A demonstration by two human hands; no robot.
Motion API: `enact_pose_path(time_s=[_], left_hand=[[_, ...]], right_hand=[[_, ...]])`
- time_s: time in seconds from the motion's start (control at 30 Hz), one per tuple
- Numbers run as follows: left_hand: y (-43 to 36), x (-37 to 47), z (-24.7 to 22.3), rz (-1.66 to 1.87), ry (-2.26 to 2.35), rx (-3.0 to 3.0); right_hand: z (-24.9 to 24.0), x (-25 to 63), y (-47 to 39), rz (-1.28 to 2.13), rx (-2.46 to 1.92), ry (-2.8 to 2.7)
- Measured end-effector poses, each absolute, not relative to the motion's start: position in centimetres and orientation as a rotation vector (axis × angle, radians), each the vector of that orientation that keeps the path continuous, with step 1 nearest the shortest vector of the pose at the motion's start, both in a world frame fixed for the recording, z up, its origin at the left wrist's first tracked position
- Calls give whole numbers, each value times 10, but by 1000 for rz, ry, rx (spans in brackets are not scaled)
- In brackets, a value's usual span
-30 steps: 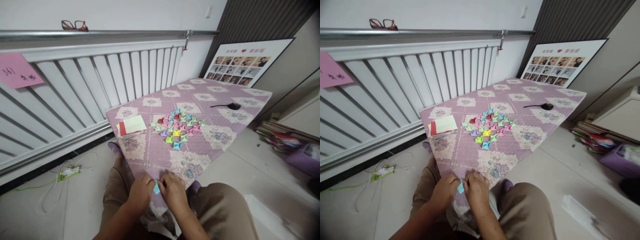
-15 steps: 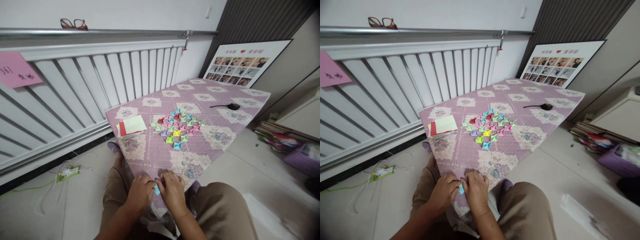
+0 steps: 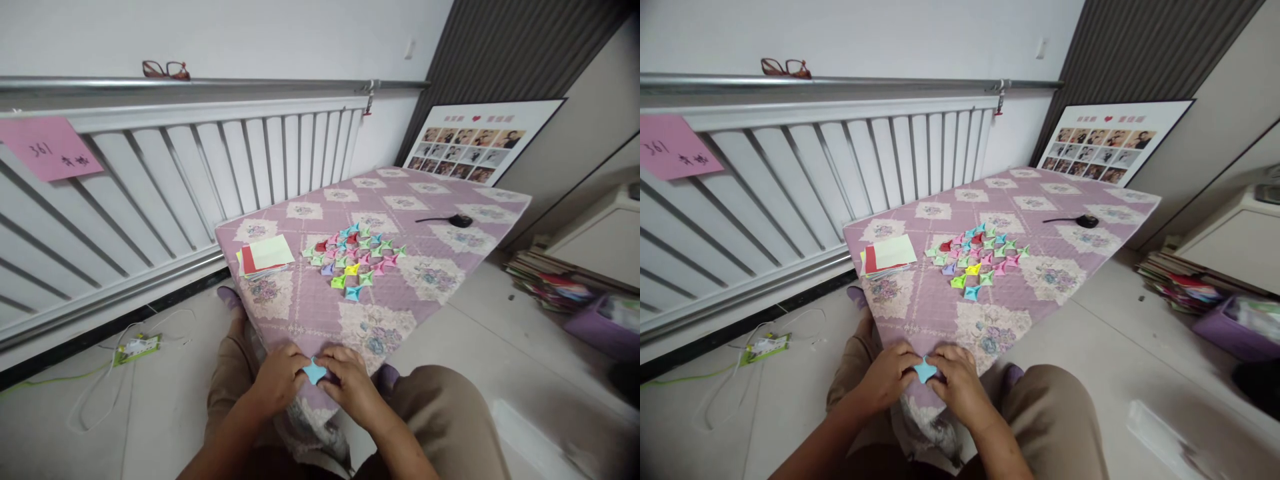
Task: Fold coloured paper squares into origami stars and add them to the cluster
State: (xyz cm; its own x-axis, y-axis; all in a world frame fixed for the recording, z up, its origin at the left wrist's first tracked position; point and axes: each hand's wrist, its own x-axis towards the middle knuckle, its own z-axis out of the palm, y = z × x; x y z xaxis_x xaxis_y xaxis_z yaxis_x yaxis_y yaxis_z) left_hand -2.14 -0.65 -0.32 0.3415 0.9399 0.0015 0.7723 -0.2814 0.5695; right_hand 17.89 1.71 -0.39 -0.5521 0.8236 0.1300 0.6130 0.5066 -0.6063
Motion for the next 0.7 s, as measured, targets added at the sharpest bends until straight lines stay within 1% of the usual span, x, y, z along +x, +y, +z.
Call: enact_pose_path(time_s=[0.2, 0.43, 0.6, 0.7], left_hand=[[-6, -24, 8, 350, 1483, 2130], [-13, -18, 8, 340, 1540, 2255], [-9, -5, 9, 329, 1711, 2273], [-4, -2, 19, 341, 1698, 2257]], right_hand=[[-5, 177, 17, 636, -1223, -2364], [-4, 175, 13, 513, -1220, -2336], [0, 172, 14, 517, -1242, -2293], [4, 172, 17, 583, -1161, -2238]])
